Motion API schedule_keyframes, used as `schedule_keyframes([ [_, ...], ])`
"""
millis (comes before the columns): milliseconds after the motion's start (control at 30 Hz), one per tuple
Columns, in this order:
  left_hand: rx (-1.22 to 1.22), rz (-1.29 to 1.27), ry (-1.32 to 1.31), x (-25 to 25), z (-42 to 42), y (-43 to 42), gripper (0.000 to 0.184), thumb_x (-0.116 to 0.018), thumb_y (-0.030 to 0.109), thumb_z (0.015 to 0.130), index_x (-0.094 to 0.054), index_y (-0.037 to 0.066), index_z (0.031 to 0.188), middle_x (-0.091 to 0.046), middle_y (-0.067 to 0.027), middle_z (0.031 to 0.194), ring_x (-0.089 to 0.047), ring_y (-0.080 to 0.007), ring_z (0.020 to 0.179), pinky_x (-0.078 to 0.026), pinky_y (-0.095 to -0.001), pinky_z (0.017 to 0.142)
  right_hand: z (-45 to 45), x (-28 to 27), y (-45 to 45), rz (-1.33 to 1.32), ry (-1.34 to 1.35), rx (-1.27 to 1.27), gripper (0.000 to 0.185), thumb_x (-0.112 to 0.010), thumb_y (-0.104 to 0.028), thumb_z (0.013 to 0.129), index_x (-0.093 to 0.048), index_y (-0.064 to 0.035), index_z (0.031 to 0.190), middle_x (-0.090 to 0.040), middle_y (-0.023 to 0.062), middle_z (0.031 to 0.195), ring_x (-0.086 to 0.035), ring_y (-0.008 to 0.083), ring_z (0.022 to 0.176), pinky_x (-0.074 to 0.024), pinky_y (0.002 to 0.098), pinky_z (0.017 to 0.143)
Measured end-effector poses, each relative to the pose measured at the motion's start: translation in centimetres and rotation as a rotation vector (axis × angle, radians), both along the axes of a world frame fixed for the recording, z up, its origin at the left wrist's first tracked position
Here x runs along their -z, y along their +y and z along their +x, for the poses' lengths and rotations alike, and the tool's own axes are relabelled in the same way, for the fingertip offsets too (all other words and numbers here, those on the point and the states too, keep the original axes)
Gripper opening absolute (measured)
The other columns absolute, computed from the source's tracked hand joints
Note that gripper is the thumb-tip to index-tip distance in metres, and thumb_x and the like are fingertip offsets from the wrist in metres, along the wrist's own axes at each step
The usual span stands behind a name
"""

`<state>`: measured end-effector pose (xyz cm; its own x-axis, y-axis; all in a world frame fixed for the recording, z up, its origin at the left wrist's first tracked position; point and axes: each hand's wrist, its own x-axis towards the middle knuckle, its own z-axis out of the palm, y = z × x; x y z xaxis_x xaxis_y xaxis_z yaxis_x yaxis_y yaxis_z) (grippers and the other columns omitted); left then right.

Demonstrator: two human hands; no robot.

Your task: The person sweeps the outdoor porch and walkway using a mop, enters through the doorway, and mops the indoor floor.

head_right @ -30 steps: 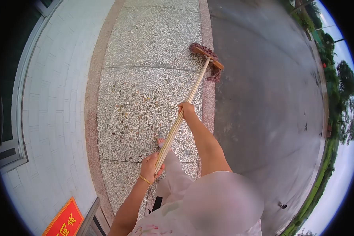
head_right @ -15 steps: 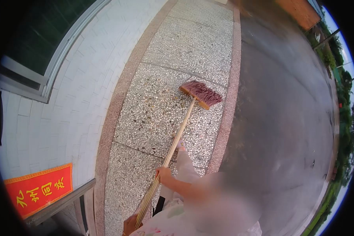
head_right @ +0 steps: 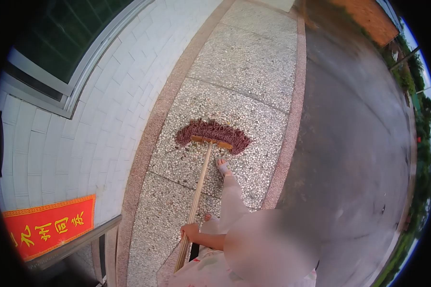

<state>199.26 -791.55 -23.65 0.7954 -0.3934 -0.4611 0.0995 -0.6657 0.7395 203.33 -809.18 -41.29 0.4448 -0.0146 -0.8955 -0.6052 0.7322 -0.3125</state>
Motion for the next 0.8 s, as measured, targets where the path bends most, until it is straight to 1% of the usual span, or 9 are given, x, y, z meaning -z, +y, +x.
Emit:
schedule_keyframes([
  [100,0.098,0.011,-0.092,1.9,3.5,-3.8,0.028,-0.045,0.029,0.082,-0.052,0.005,0.095,-0.052,-0.0098,0.062,-0.048,-0.0187,0.049,-0.035,-0.0269,0.042,4.2,4.3,-4.3,0.172,0.114,0.159,0.013,-0.053,0.004,0.059,-0.047,0.0023,0.047,-0.049,0.0150,0.047,-0.050,0.0238,0.037,-0.0434,0.0353,0.035],
  [167,0.168,0.021,-0.159,3.2,6.9,-7.1,0.029,-0.043,0.030,0.082,-0.052,0.006,0.095,-0.052,-0.0085,0.060,-0.047,-0.0165,0.045,-0.034,-0.0250,0.038,8.5,3.8,-9.5,-0.007,0.119,0.179,0.012,-0.051,0.004,0.059,-0.046,0.0026,0.048,-0.047,0.0146,0.045,-0.049,0.0239,0.036,-0.0422,0.0349,0.033],
  [300,0.308,0.052,-0.285,4.4,14.1,-15.3,0.030,-0.041,0.032,0.084,-0.052,0.006,0.094,-0.051,-0.0060,0.054,-0.046,-0.0120,0.037,-0.032,-0.0213,0.031,18.9,9.1,-20.1,-0.146,0.107,0.196,0.010,-0.054,0.003,0.058,-0.050,0.0035,0.049,-0.048,0.0136,0.044,-0.049,0.0253,0.033,-0.0409,0.0353,0.029],
  [367,0.109,0.129,0.031,2.4,20.3,-24.4,0.026,-0.041,0.032,0.084,-0.050,0.008,0.085,-0.051,-0.0053,0.055,-0.046,-0.0116,0.036,-0.031,-0.0207,0.029,24.7,9.7,-27.1,-0.264,0.136,0.116,0.011,-0.053,0.002,0.056,-0.047,0.0017,0.047,-0.047,0.0129,0.042,-0.048,0.0219,0.033,-0.0396,0.0331,0.030],
  [400,-0.313,0.007,0.482,3.8,22.8,-27.3,0.024,-0.042,0.030,0.083,-0.051,0.008,0.087,-0.051,-0.0050,0.059,-0.047,-0.0112,0.040,-0.034,-0.0204,0.031,27.2,10.0,-30.7,-0.274,0.019,0.230,0.012,-0.053,0.002,0.056,-0.048,0.0020,0.045,-0.047,0.0122,0.042,-0.049,0.0220,0.033,-0.0400,0.0320,0.030],
  [433,-0.743,-0.125,0.922,5.3,25.0,-29.8,0.023,-0.044,0.028,0.083,-0.051,0.008,0.090,-0.051,-0.0048,0.063,-0.048,-0.0108,0.043,-0.036,-0.0201,0.034,30.1,12.1,-33.9,-0.351,0.168,0.100,0.013,-0.055,0.001,0.056,-0.049,0.0015,0.045,-0.047,0.0128,0.041,-0.049,0.0233,0.033,-0.0397,0.0329,0.029],
  [633,-0.656,-0.456,0.883,7.2,35.4,-42.0,0.030,-0.038,0.029,0.086,-0.051,0.006,0.100,-0.050,-0.0063,0.058,-0.040,-0.0078,0.035,-0.027,-0.0176,0.028,42.1,12.8,-48.4,-0.287,0.048,0.065,0.021,-0.056,-0.005,0.068,-0.050,0.0015,0.049,-0.049,0.0134,0.045,-0.048,0.0225,0.036,-0.0430,0.0340,0.036],
  [767,-0.606,-0.493,0.792,6.9,37.4,-36.5,0.032,-0.037,0.028,0.087,-0.050,0.003,0.102,-0.051,-0.0063,0.057,-0.037,-0.0067,0.033,-0.023,-0.0167,0.027,43.3,10.8,-43.3,-0.105,-0.119,0.121,0.021,-0.055,-0.001,0.071,-0.047,0.0001,0.052,-0.046,0.0104,0.044,-0.046,0.0209,0.035,-0.0403,0.0318,0.033],
  [800,-0.620,-0.433,0.767,5.8,37.4,-34.3,0.034,-0.038,0.028,0.087,-0.050,0.001,0.104,-0.051,-0.0059,0.057,-0.036,-0.0064,0.033,-0.023,-0.0166,0.027,43.1,11.5,-40.3,-0.083,-0.052,0.270,0.020,-0.056,-0.001,0.071,-0.046,-0.0005,0.053,-0.046,0.0094,0.045,-0.046,0.0205,0.035,-0.0402,0.0313,0.033],
])
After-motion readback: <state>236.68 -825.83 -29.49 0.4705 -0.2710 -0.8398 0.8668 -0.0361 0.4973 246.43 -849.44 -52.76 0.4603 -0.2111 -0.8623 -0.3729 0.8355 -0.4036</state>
